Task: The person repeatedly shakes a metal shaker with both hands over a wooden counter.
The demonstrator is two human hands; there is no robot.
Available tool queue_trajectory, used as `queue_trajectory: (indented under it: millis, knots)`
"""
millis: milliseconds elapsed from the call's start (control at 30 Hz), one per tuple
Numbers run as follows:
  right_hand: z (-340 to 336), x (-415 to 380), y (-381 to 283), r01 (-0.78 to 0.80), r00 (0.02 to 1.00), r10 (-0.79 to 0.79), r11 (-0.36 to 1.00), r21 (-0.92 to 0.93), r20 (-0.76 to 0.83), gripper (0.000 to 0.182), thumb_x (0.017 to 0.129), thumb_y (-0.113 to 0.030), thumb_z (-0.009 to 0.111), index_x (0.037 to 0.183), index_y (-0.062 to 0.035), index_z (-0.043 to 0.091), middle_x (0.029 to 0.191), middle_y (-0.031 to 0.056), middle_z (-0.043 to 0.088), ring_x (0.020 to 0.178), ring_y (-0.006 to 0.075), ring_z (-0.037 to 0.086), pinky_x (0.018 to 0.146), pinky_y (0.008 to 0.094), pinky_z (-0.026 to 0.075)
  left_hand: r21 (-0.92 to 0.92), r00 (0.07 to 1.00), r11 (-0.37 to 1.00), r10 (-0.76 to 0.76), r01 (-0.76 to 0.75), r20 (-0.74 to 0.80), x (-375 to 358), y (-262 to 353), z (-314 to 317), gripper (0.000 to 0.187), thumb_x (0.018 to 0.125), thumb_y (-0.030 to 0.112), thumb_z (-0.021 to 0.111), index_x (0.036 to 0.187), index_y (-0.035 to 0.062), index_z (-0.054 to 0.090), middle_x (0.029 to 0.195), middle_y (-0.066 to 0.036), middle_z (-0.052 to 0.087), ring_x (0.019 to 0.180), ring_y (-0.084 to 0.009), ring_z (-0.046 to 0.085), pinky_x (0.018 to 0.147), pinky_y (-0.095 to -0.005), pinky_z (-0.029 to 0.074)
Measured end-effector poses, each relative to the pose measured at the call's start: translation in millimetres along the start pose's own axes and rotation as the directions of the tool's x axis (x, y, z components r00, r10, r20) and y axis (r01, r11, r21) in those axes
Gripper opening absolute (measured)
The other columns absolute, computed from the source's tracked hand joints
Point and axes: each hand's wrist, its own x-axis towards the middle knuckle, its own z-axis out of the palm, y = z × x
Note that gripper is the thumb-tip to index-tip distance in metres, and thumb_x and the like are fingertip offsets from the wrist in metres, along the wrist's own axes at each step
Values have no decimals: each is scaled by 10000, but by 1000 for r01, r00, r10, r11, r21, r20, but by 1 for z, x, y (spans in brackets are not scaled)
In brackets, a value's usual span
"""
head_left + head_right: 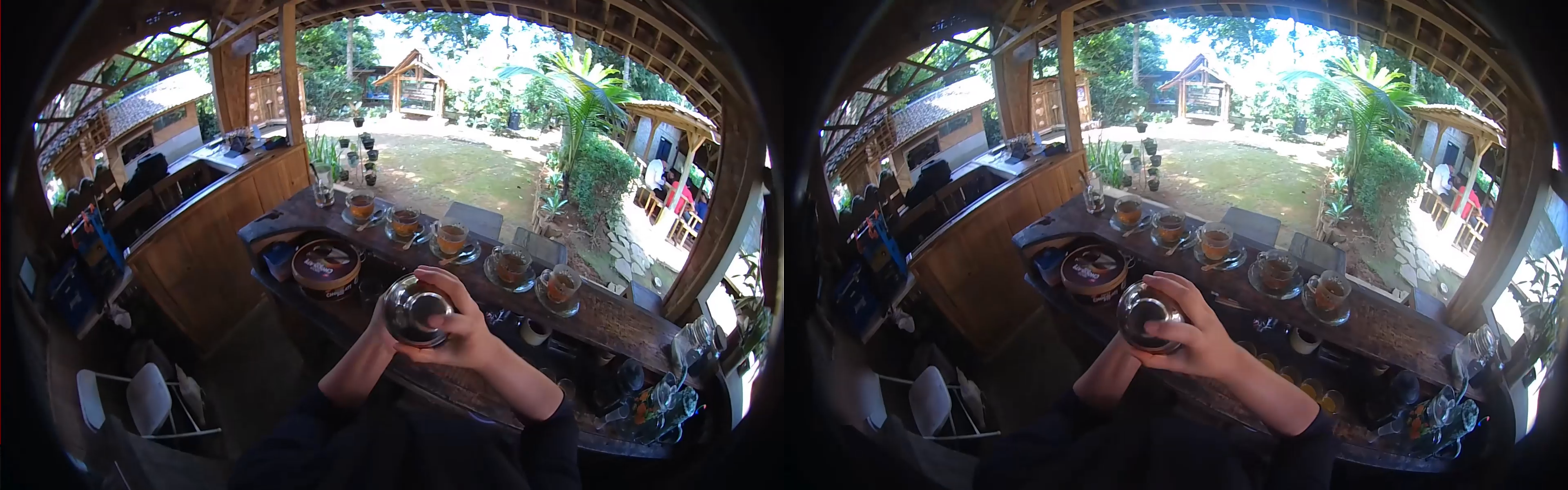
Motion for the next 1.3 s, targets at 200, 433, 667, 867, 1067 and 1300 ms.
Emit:
queue_trajectory:
  millis: [200, 433, 667, 867, 1067, 1300]
  knots:
    - [-11, 48, -93, 525, 835, -470, 835, -162, 287, 320, 833, -302, 577, 1136, -202, 607, 1192, 65, 516, 1147, 303, 512, 961, 548, 321, 302, 781, 945, -93, -125, 617, -10, 11, 100, 365, 889, 401, 474, 959, 49, 539, 973, -167, 491, 823, -321, 579, 707, -418, 517]
    - [-51, 0, -35, -202, 979, 202, 979, -5, -25, 651, 642, -215, 810, 1201, -260, 478, 1230, 171, 486, 1062, 418, 529, 841, 496, 471, 364, 927, 914, 35, -182, 375, 17, -43, 35, 482, 863, 330, 559, 1225, 23, 478, 1151, -110, 556, 1015, -249, 580, 887, -379, 484]
    - [-76, 25, -134, 433, 810, -376, 901, -28, 451, 319, 776, -404, 609, 1046, -239, 565, 1241, 35, 522, 1108, 369, 528, 895, 557, 416, 259, 688, 960, -117, -106, 716, 13, -67, 105, 487, 924, 451, 365, 1135, 66, 575, 958, -172, 521, 797, -371, 586, 657, -410, 516]
    - [-136, -79, -77, -400, 915, 379, 895, -198, -136, 821, 602, -287, 842, 1236, -111, 351, 1233, 207, 469, 1110, 360, 508, 924, 473, 421, -16, 964, 965, -262, 261, -54, 22, -158, 52, 347, 910, 326, 429, 1098, 66, 559, 1040, -94, 613, 916, -226, 624, 715, -365, 549]
    - [-190, -25, -190, 257, 861, -346, 928, -268, -372, 763, 618, -173, 854, 1250, -232, 431, 1199, 224, 490, 1116, 377, 509, 902, 496, 445, 253, 885, 919, -368, 301, 284, 8, -225, 142, 633, 882, 390, 516, 1383, 64, 308, 1299, -200, 451, 1159, -325, 505, 920, -419, 475]
    - [-288, -93, -262, -245, 967, 128, 711, -659, -222, 999, 587, -253, 867, 1337, -308, 210, 1282, 291, 374, 1134, 410, 464, 897, 484, 432, 418, 829, 837, -487, 353, 275, 51, -349, 129, 624, 895, 438, 529, 1359, 71, 329, 1239, -138, 512, 1153, -281, 511, 960, -443, 428]
